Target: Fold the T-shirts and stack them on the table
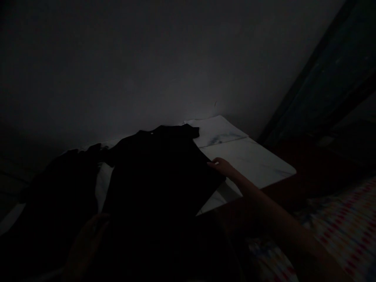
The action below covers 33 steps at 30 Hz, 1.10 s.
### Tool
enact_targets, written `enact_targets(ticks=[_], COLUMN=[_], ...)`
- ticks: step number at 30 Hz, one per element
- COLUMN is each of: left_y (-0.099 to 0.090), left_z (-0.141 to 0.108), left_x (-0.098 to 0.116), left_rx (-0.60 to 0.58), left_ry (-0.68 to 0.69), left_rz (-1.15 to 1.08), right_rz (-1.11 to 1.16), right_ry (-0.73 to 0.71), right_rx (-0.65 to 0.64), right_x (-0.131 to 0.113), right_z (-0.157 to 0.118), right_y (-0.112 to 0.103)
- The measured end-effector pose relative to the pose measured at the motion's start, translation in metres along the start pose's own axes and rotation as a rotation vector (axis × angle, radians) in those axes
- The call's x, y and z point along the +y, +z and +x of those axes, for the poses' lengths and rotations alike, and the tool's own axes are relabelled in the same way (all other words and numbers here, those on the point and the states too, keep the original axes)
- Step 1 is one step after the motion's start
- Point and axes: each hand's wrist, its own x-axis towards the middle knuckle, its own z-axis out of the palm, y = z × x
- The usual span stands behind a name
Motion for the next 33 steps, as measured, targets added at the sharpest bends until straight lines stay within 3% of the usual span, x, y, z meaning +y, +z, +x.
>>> enact_targets(ticks=[3,6,8,10,12,14,19,22,24,27,30,33], left_y=[0.000,0.001,0.001,0.001,0.002,0.002,-0.010,-0.028,-0.036,-0.027,0.006,0.047], left_z=[-0.002,-0.003,-0.003,-0.003,-0.001,0.000,-0.007,-0.005,0.008,0.051,0.110,0.168], left_x=[-0.009,-0.015,-0.016,-0.016,-0.015,-0.017,-0.035,-0.038,-0.025,0.021,0.077,0.109], left_rx=[0.021,0.063,0.086,0.105,0.095,0.064,-0.067,-0.093,-0.081,-0.083,-0.104,-0.052], left_ry=[-0.028,-0.017,0.013,-0.004,-0.061,-0.076,0.091,0.145,0.200,0.376,0.604,0.627], left_rz=[-0.014,-0.041,-0.080,-0.129,-0.149,-0.132,0.073,0.230,0.282,0.347,0.474,0.601], right_rz=[0.107,0.167,0.174,0.152,0.073,-0.035,-0.310,-0.505,-0.600,-0.629,-0.651,-0.710], right_ry=[-0.014,-0.147,-0.248,-0.298,-0.271,-0.208,-0.200,-0.235,-0.295,-0.461,-0.634,-0.739], right_rx=[-0.188,-0.280,-0.246,-0.125,-0.021,-0.028,-0.321,-0.365,-0.297,-0.183,-0.165,-0.149], right_x=[0.005,0.006,0.006,0.008,0.012,0.020,0.043,0.043,0.030,-0.010,-0.057,-0.095], right_z=[-0.020,-0.042,-0.053,-0.059,-0.060,-0.061,-0.072,-0.074,-0.064,-0.027,0.025,0.075], right_y=[-0.003,-0.005,-0.006,-0.008,-0.010,-0.014,-0.029,-0.039,-0.038,-0.017,0.024,0.072])
